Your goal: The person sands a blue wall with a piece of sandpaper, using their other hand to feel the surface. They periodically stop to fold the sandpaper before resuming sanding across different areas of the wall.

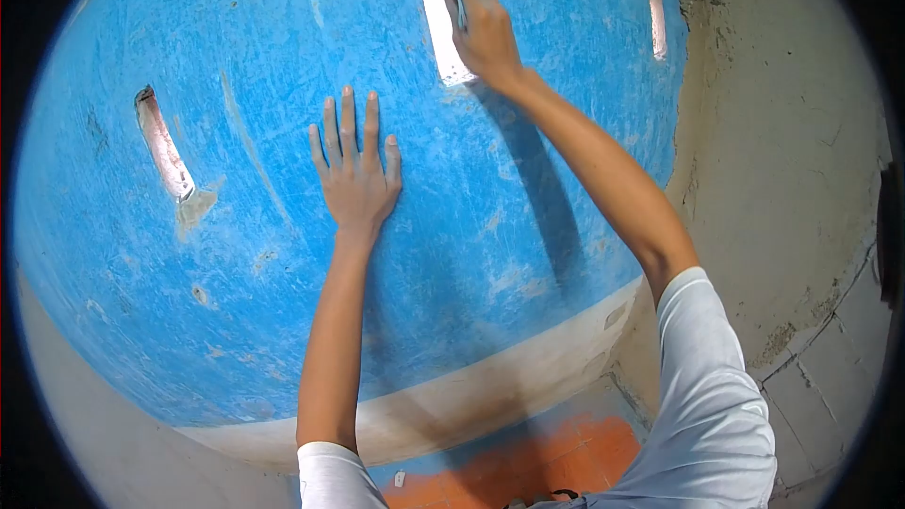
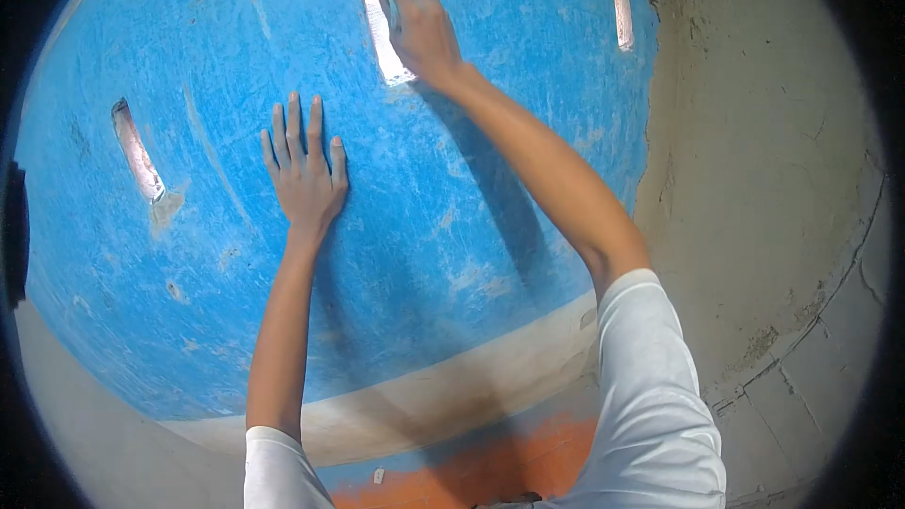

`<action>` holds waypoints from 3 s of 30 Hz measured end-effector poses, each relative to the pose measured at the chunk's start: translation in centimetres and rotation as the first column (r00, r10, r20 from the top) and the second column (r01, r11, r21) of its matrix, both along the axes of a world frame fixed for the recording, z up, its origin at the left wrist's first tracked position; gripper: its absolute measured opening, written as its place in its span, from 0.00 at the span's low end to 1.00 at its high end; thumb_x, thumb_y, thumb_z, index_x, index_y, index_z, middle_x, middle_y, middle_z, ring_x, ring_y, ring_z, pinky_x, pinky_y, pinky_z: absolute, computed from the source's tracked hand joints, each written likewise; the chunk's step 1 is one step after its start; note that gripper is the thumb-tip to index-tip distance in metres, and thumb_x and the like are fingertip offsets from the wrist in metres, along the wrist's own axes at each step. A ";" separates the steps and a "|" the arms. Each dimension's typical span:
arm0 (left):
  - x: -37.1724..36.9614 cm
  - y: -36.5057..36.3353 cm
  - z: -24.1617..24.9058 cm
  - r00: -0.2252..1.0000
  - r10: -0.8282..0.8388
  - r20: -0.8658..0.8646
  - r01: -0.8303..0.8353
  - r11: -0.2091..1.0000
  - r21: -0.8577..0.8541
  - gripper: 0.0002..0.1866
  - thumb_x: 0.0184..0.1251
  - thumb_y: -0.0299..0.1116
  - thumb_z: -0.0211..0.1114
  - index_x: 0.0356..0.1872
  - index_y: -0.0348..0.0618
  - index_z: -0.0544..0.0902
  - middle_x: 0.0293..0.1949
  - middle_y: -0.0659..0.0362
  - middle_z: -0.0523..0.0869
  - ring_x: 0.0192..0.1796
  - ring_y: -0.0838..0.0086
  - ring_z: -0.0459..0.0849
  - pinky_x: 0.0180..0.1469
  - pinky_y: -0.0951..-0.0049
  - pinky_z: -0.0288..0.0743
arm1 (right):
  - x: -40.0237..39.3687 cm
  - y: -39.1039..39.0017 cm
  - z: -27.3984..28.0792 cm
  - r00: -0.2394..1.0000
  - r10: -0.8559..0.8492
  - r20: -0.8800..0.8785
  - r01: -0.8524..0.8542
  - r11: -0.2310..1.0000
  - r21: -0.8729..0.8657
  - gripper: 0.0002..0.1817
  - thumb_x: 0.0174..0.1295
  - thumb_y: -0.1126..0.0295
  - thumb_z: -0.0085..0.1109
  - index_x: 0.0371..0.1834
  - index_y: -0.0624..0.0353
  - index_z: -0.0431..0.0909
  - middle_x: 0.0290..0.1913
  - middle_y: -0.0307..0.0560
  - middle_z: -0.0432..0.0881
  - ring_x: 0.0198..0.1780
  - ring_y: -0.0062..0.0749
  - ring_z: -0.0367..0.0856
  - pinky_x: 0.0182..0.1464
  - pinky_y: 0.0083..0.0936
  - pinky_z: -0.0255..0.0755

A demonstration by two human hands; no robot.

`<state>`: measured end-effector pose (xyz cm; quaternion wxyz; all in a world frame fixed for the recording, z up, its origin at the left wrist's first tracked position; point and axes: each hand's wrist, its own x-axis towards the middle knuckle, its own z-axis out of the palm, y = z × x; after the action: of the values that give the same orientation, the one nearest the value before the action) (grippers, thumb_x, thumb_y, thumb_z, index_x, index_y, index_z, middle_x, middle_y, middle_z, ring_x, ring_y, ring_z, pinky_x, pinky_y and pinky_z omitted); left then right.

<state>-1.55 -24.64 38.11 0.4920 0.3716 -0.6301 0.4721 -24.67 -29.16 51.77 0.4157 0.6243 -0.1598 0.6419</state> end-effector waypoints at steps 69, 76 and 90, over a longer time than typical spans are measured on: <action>0.4 -0.1 -0.3 0.994 -0.107 -0.021 0.106 0.994 -0.006 0.30 0.80 0.45 0.55 0.81 0.61 0.66 0.83 0.59 0.62 0.84 0.58 0.57 0.84 0.45 0.47 | 1.6 -1.3 9.0 0.994 0.022 0.103 -0.032 0.995 0.099 0.29 0.83 0.59 0.42 0.78 0.67 0.64 0.78 0.67 0.67 0.80 0.60 0.61 0.81 0.40 0.55; 0.4 0.0 -0.4 0.994 -0.106 -0.019 0.106 0.994 -0.004 0.30 0.80 0.45 0.54 0.81 0.61 0.67 0.83 0.59 0.62 0.84 0.59 0.57 0.84 0.44 0.46 | 0.4 1.0 -2.2 1.000 0.002 0.029 -0.007 0.984 0.181 0.29 0.82 0.63 0.44 0.81 0.66 0.60 0.81 0.67 0.61 0.83 0.59 0.55 0.84 0.41 0.49; 0.5 0.0 -0.1 0.996 -0.090 -0.024 0.089 0.996 -0.030 0.27 0.81 0.44 0.53 0.79 0.60 0.70 0.82 0.58 0.64 0.83 0.58 0.59 0.84 0.44 0.48 | 1.5 2.1 -1.4 0.997 0.075 -0.005 -0.072 0.973 0.221 0.29 0.82 0.63 0.42 0.81 0.66 0.61 0.81 0.66 0.62 0.83 0.59 0.56 0.84 0.43 0.48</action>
<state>-1.09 -24.66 37.97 0.5257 0.3418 -0.6330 0.4540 -23.18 -27.10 50.36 0.3206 0.6765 -0.2040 0.6308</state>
